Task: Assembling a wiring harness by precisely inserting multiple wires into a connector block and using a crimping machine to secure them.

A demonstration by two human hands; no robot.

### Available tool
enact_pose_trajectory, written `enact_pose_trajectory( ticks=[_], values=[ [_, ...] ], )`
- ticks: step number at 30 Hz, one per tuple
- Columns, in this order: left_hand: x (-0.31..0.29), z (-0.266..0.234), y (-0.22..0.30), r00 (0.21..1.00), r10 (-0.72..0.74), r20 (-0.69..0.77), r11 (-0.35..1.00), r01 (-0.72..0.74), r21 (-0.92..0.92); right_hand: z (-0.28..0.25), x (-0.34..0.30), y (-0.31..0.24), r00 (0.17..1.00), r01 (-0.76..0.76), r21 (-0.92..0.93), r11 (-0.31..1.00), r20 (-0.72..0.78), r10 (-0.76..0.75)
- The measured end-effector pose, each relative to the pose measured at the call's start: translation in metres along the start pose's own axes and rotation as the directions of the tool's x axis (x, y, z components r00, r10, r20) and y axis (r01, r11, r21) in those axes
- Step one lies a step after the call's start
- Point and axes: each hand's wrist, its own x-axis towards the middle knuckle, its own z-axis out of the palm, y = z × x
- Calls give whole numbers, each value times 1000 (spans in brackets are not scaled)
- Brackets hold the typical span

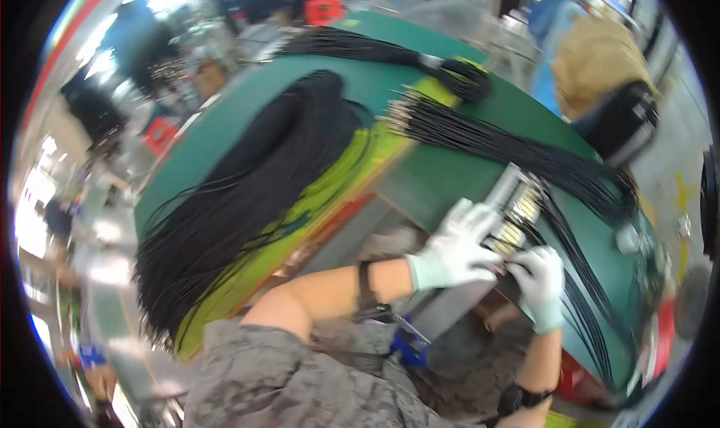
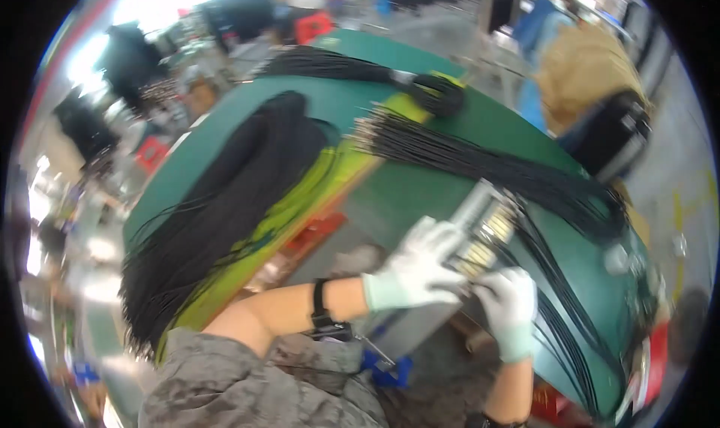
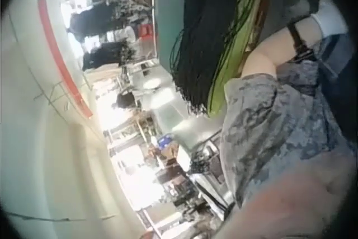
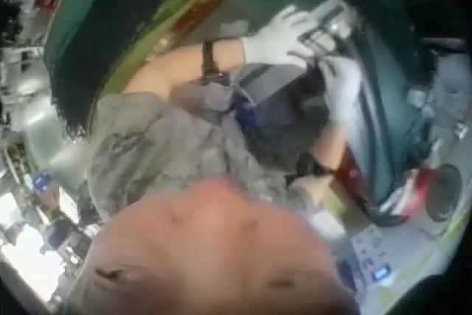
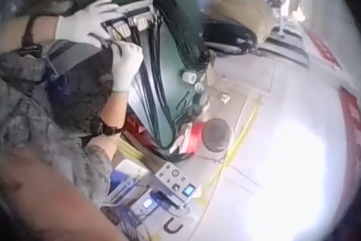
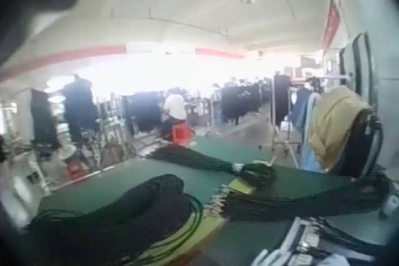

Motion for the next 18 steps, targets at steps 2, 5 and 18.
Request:
enact_pose_trajectory(
  ticks=[2,5,18],
  values=[
    [4,12,-1,1000,-24,7,999,24,27,-8,4,-5,995,-76,-76,994,-69,71],
    [3,12,-4,998,22,-51,1000,-22,1,1,10,14,993,-100,-137,986,-68,92],
    [7,-12,-22,948,-154,-280,964,81,-254,19,25,-16,998,38,123,992,-48,-33]
  ],
)
